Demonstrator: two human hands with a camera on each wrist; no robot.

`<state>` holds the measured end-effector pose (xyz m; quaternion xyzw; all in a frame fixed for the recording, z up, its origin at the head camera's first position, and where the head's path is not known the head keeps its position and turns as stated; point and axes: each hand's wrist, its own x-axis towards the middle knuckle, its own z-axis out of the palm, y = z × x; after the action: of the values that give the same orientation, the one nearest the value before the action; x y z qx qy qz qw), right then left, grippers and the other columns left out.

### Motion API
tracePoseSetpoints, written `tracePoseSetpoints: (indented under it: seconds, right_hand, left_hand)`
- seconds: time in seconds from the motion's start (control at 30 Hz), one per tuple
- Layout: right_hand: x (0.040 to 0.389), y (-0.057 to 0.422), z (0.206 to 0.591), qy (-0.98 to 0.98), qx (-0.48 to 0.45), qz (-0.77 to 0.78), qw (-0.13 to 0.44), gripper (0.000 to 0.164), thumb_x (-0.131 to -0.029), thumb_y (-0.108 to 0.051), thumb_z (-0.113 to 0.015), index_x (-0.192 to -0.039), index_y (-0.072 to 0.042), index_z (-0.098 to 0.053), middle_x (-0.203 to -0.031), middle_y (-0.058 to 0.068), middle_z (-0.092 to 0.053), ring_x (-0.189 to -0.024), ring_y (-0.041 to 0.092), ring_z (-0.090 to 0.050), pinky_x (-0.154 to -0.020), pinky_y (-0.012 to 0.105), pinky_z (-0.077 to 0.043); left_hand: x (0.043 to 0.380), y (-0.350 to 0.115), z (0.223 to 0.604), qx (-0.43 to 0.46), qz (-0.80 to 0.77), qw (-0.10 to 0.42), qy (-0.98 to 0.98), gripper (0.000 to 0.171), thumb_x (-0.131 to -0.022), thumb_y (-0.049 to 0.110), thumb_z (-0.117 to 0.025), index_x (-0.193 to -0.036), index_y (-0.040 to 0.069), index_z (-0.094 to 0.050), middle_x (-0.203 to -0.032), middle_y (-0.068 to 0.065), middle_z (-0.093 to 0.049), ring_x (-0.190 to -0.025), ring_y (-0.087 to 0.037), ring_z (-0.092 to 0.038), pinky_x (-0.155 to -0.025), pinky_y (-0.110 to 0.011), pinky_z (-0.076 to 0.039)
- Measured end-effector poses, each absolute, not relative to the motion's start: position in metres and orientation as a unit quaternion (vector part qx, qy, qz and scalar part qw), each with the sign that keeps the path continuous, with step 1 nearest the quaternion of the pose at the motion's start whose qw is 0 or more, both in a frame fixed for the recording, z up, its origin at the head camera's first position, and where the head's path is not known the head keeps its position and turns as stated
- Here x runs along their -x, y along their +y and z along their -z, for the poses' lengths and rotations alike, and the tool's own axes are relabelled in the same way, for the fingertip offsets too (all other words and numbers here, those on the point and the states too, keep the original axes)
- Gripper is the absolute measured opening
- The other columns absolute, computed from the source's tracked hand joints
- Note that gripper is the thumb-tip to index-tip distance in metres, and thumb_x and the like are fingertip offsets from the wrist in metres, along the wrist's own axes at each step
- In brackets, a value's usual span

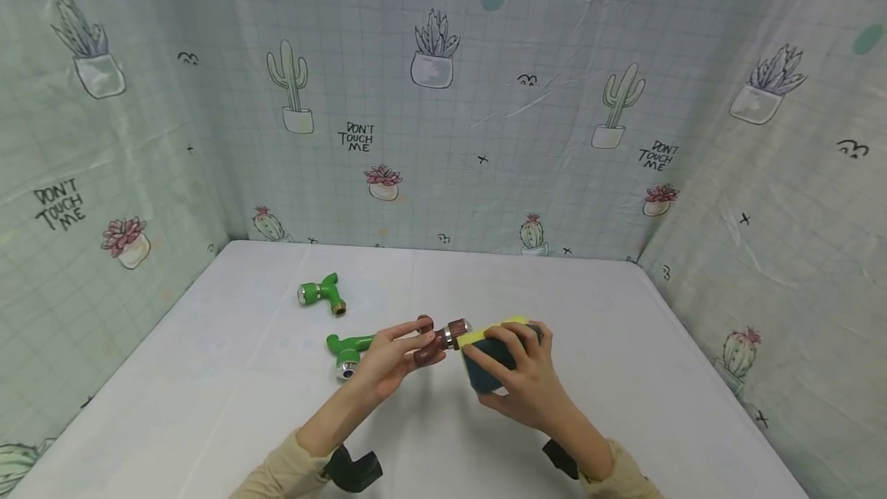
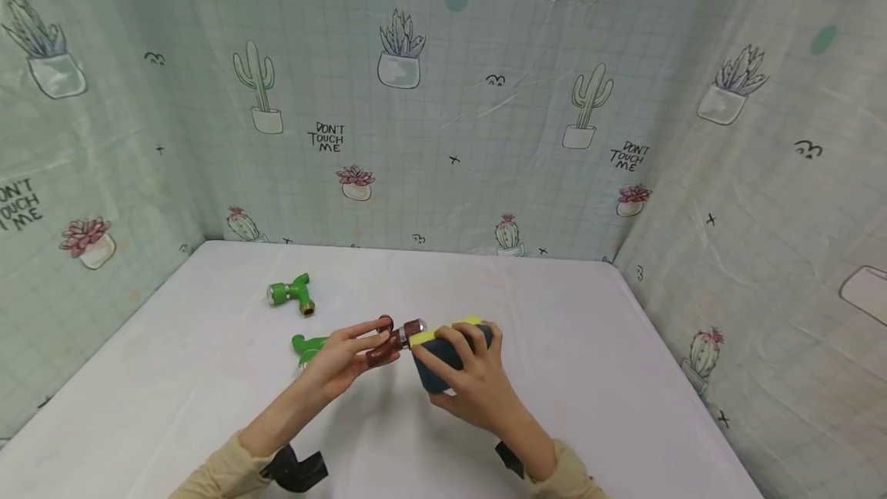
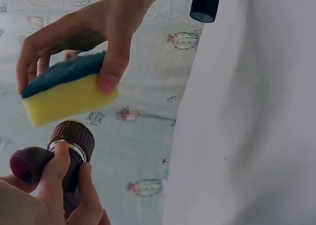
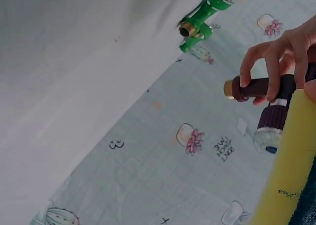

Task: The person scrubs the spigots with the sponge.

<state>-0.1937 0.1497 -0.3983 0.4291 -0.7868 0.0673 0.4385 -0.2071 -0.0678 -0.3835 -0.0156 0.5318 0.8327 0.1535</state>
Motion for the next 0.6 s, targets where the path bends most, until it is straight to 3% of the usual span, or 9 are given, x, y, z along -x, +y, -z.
tracePoseSetpoints:
  seconds: [0.13,0.27,0.4,0.5,0.6]
  right_hand:
    - [0.195,0.146,0.398,-0.765,-0.443,-0.032,0.467,0.089,-0.039,-0.044,-0.087,-0.119,-0.025,-0.053,-0.113,0.011,-0.047,-0.104,0.029,-0.037,-0.082,0.056,-0.027]
    - [0.2,0.152,0.399,-0.747,-0.445,-0.018,0.494,0.09,-0.034,-0.043,-0.088,-0.115,-0.029,-0.053,-0.11,0.01,-0.047,-0.103,0.028,-0.037,-0.082,0.057,-0.026]
    - [0.205,0.16,0.399,-0.745,-0.446,-0.052,0.492,0.089,-0.031,-0.039,-0.089,-0.113,-0.026,-0.055,-0.108,0.012,-0.048,-0.102,0.03,-0.036,-0.081,0.056,-0.026]
    - [0.206,0.162,0.396,-0.759,-0.438,-0.114,0.468,0.073,-0.049,-0.04,-0.082,-0.114,-0.02,-0.056,-0.109,0.014,-0.049,-0.103,0.031,-0.035,-0.079,0.053,-0.026]
    - [0.205,0.16,0.39,-0.781,-0.414,-0.181,0.432,0.057,-0.07,-0.046,-0.065,-0.118,-0.017,-0.055,-0.113,0.013,-0.049,-0.105,0.03,-0.035,-0.079,0.05,-0.027]
  left_hand:
    - [0.205,-0.063,0.382,0.011,-0.82,0.18,0.543,0.046,-0.087,0.004,-0.053,-0.129,-0.009,-0.039,-0.129,-0.025,-0.038,-0.089,-0.015,-0.061,-0.086,-0.034,-0.051]
    - [0.204,-0.065,0.38,0.014,-0.812,0.194,0.551,0.045,-0.086,0.003,-0.054,-0.128,-0.008,-0.041,-0.124,-0.023,-0.042,-0.086,-0.015,-0.061,-0.082,-0.032,-0.053]
    - [0.203,-0.07,0.381,0.008,-0.815,0.187,0.548,0.049,-0.085,-0.002,-0.054,-0.131,-0.004,-0.037,-0.122,-0.023,-0.039,-0.083,-0.015,-0.061,-0.08,-0.035,-0.054]
    - [0.203,-0.071,0.382,0.002,-0.818,0.167,0.551,0.061,-0.083,-0.005,-0.055,-0.135,0.006,-0.026,-0.125,-0.025,-0.038,-0.084,-0.017,-0.061,-0.081,-0.04,-0.053]
    - [0.202,-0.071,0.384,-0.005,-0.804,0.159,0.573,0.069,-0.081,-0.005,-0.058,-0.137,0.012,-0.02,-0.129,-0.027,-0.039,-0.089,-0.019,-0.061,-0.083,-0.042,-0.052]
